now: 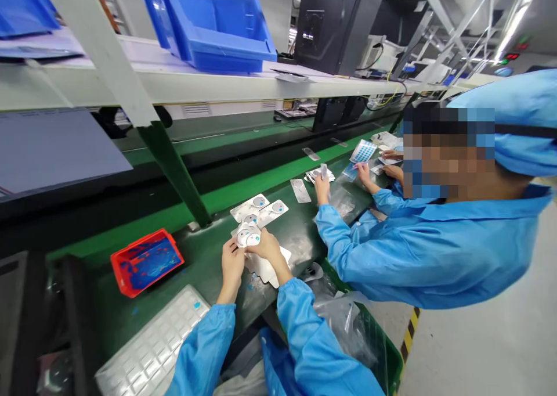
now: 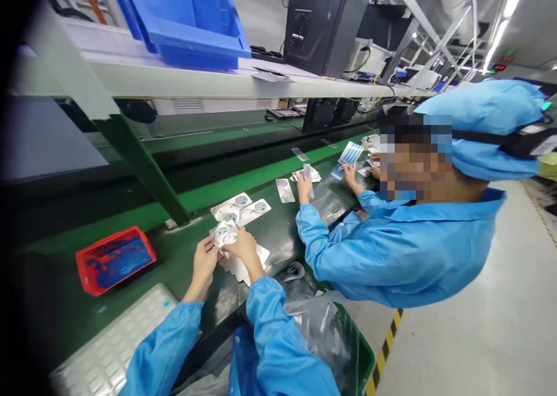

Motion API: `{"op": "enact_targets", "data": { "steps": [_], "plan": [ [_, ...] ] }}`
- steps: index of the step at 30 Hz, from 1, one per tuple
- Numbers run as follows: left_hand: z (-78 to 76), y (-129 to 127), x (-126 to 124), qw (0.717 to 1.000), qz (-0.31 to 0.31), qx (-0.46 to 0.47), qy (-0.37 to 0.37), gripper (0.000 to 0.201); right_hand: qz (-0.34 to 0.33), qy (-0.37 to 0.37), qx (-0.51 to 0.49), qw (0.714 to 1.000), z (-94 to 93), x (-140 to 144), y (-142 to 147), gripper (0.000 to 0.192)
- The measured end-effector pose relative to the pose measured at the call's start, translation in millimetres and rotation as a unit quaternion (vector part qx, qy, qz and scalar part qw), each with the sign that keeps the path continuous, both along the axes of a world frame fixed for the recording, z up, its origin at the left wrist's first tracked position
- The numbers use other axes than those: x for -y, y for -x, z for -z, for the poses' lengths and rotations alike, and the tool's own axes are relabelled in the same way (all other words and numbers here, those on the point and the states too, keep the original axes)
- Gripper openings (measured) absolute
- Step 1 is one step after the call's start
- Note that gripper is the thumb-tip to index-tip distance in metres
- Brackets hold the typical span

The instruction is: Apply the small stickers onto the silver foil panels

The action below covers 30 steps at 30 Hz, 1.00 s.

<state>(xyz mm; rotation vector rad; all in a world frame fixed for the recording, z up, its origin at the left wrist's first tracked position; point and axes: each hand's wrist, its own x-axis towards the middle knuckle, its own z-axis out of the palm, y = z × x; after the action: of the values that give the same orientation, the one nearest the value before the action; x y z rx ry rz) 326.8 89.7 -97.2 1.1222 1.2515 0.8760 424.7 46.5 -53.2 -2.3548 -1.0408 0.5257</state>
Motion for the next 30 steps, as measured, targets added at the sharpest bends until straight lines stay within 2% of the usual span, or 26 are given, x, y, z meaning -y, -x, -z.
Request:
{"op": "enact_targets", "data": {
  "steps": [5, 9, 12, 15, 19, 22, 26, 30],
  "plan": [
    [-2.7, 19.7, 2.2, 0.999, -0.008, 0.037, 0.006, 0.018, -0.06, 0.058, 0.057, 0.995, -27.2, 19.5, 9.5, 0.052],
    [-8.2, 45.6, -9.4, 0.996, -0.049, 0.046, -0.064, 0.036, -0.124, 0.063, 0.133, 0.981, -38.0, 27.0, 33.4, 0.043],
    [-10.3, 54.0, -29.1, 0.986, -0.073, 0.047, -0.139, 0.048, -0.18, 0.055, 0.18, 0.966, -34.0, 23.4, 48.1, 0.038],
    [-5.7, 52.2, -46.2, 0.981, -0.068, 0.04, -0.178, 0.042, -0.217, 0.058, 0.214, 0.951, -23.7, 19.3, 56.9, 0.03],
    [8.2, 46.4, -52.2, 0.981, -0.078, 0.012, -0.177, 0.019, -0.223, 0.08, 0.243, 0.941, -11.1, 19.9, 54.9, 0.021],
    [15.3, 41.9, -51.0, 0.981, -0.073, -0.001, -0.18, 0.021, -0.222, 0.099, 0.249, 0.937, -7.8, 20.9, 46.4, 0.015],
    [12.9, 33.9, -55.2, 0.981, -0.05, -0.003, -0.186, 0.02, -0.227, 0.109, 0.244, 0.936, -9.3, 16.7, 40.4, 0.012],
    [9.6, 29.6, -62.0, 0.98, -0.047, -0.006, -0.192, 0.021, -0.225, 0.113, 0.227, 0.941, -8.2, 6.9, 45.1, 0.017]
  ]
}}
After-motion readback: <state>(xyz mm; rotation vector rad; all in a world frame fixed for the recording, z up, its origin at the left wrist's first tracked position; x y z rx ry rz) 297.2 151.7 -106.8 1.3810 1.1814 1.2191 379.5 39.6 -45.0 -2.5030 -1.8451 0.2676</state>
